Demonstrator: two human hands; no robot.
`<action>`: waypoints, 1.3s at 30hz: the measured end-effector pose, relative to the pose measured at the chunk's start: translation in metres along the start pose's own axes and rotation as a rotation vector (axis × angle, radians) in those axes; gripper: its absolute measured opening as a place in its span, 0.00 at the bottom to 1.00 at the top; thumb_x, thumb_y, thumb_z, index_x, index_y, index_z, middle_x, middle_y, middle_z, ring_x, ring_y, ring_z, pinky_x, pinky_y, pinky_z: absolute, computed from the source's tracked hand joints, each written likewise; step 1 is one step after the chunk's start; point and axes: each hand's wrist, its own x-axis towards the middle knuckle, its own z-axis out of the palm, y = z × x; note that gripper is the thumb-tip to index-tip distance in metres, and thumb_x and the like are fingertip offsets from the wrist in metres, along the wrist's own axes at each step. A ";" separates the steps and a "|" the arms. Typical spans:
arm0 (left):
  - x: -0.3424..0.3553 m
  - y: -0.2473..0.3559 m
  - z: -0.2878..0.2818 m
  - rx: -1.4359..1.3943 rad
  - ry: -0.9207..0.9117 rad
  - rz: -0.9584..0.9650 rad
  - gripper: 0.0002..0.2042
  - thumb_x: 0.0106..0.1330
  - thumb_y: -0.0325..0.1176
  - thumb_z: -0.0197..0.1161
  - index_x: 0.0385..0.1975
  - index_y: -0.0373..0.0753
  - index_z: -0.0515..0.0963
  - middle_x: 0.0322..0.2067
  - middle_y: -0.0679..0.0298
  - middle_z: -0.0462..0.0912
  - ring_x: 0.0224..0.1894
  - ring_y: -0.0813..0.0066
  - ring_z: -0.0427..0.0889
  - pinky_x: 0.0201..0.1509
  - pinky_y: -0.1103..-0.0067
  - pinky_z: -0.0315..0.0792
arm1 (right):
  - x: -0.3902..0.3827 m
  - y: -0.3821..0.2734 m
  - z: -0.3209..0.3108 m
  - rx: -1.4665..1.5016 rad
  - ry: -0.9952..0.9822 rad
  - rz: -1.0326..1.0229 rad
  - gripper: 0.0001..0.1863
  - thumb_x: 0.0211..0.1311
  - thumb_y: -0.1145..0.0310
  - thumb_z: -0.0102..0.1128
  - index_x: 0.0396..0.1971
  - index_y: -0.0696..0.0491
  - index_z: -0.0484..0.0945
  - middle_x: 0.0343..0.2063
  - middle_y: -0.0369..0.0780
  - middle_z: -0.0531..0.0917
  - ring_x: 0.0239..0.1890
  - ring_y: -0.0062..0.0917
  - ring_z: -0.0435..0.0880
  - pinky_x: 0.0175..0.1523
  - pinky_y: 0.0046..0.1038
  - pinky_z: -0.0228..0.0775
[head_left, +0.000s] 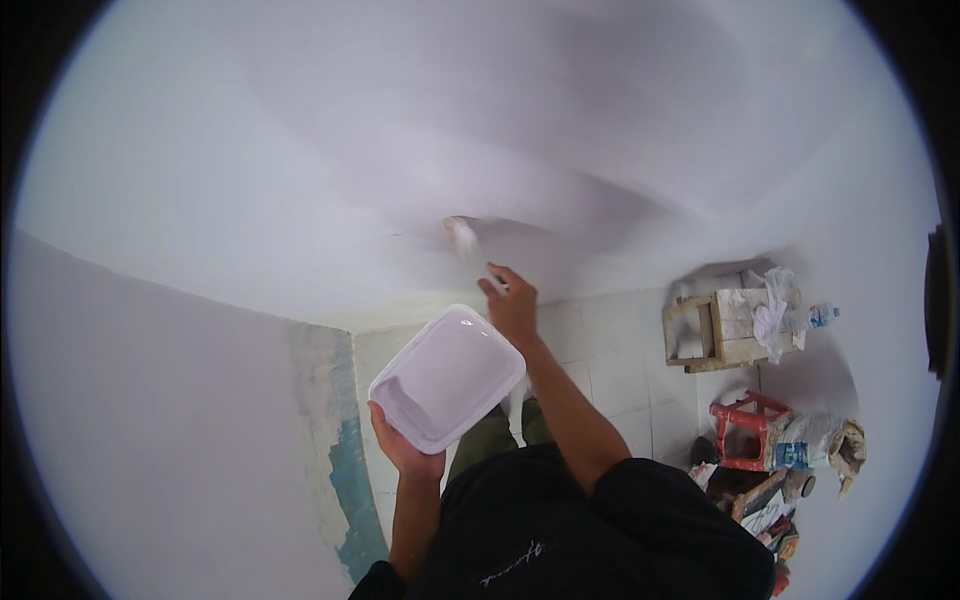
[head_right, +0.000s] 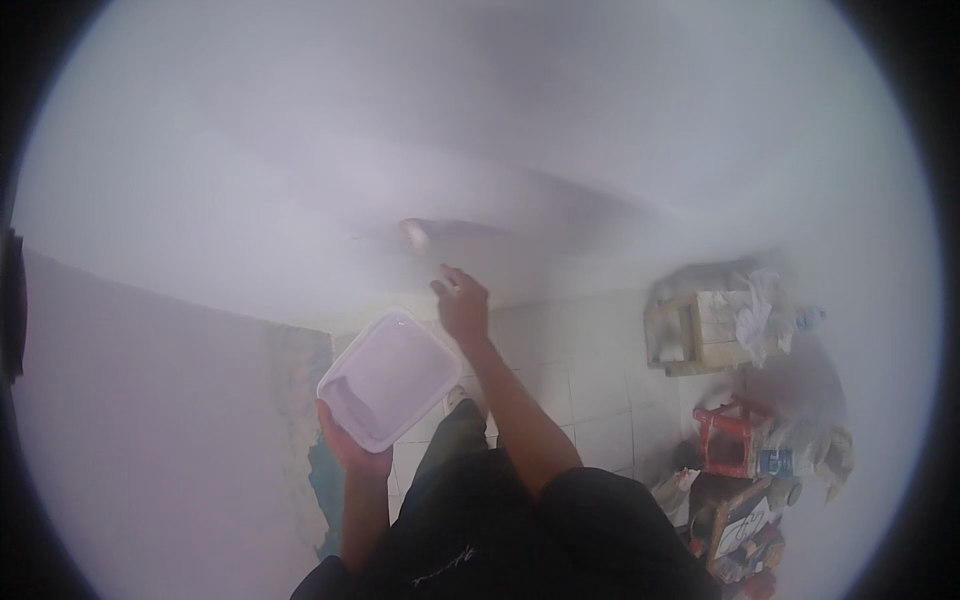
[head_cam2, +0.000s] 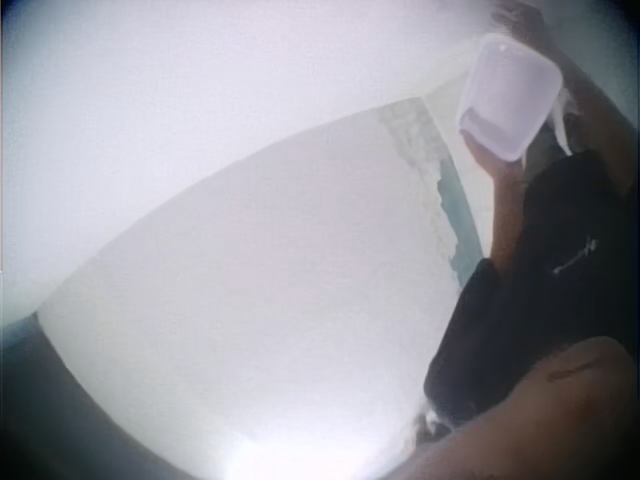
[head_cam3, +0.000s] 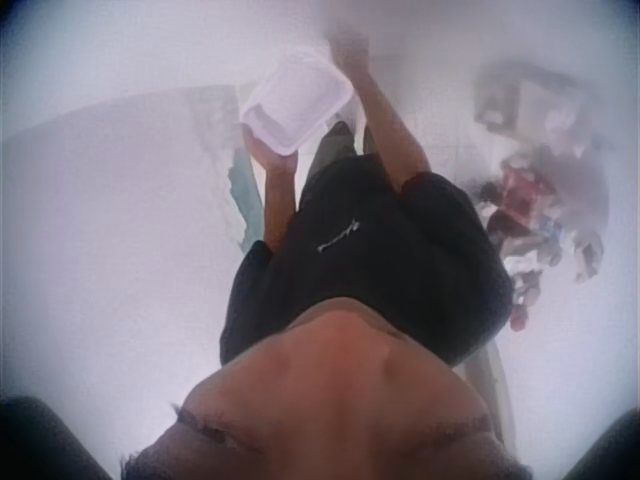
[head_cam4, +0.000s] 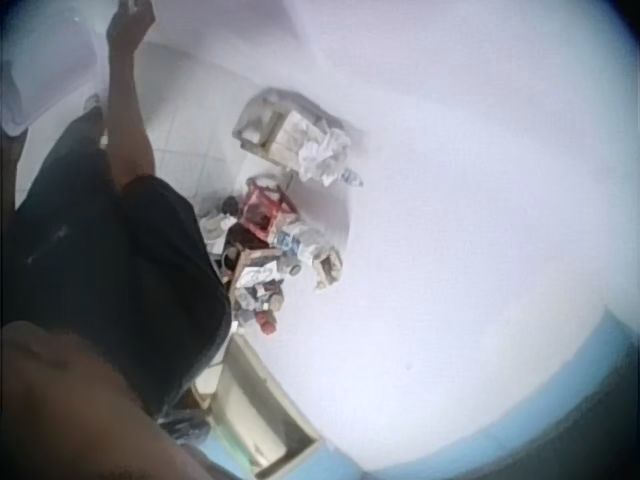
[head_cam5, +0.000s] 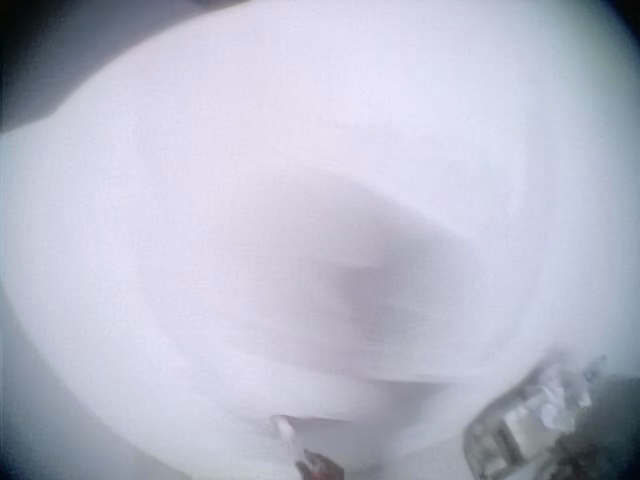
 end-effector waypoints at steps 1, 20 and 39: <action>0.000 0.008 0.000 0.003 -0.002 0.006 0.31 0.74 0.58 0.38 0.68 0.42 0.59 0.64 0.61 0.66 0.67 0.60 0.66 0.68 0.61 0.62 | 0.006 -0.001 -0.010 -0.020 0.019 -0.012 0.17 0.58 0.69 0.68 0.46 0.57 0.82 0.41 0.46 0.86 0.43 0.31 0.85 0.50 0.29 0.74; -0.001 0.009 -0.020 0.062 0.021 -0.112 0.29 0.77 0.54 0.33 0.65 0.37 0.62 0.61 0.57 0.70 0.65 0.62 0.68 0.68 0.67 0.61 | -0.055 -0.127 -0.193 -0.195 -0.109 -0.276 0.17 0.56 0.71 0.69 0.47 0.54 0.82 0.35 0.41 0.85 0.32 0.25 0.83 0.38 0.25 0.74; -0.023 0.028 -0.006 0.049 -0.073 -0.367 0.28 0.77 0.52 0.35 0.65 0.37 0.62 0.60 0.56 0.71 0.63 0.62 0.70 0.67 0.66 0.63 | -0.106 -0.212 -0.180 -0.803 -0.805 -0.787 0.23 0.41 0.80 0.66 0.42 0.45 0.85 0.37 0.36 0.82 0.33 0.26 0.80 0.29 0.28 0.73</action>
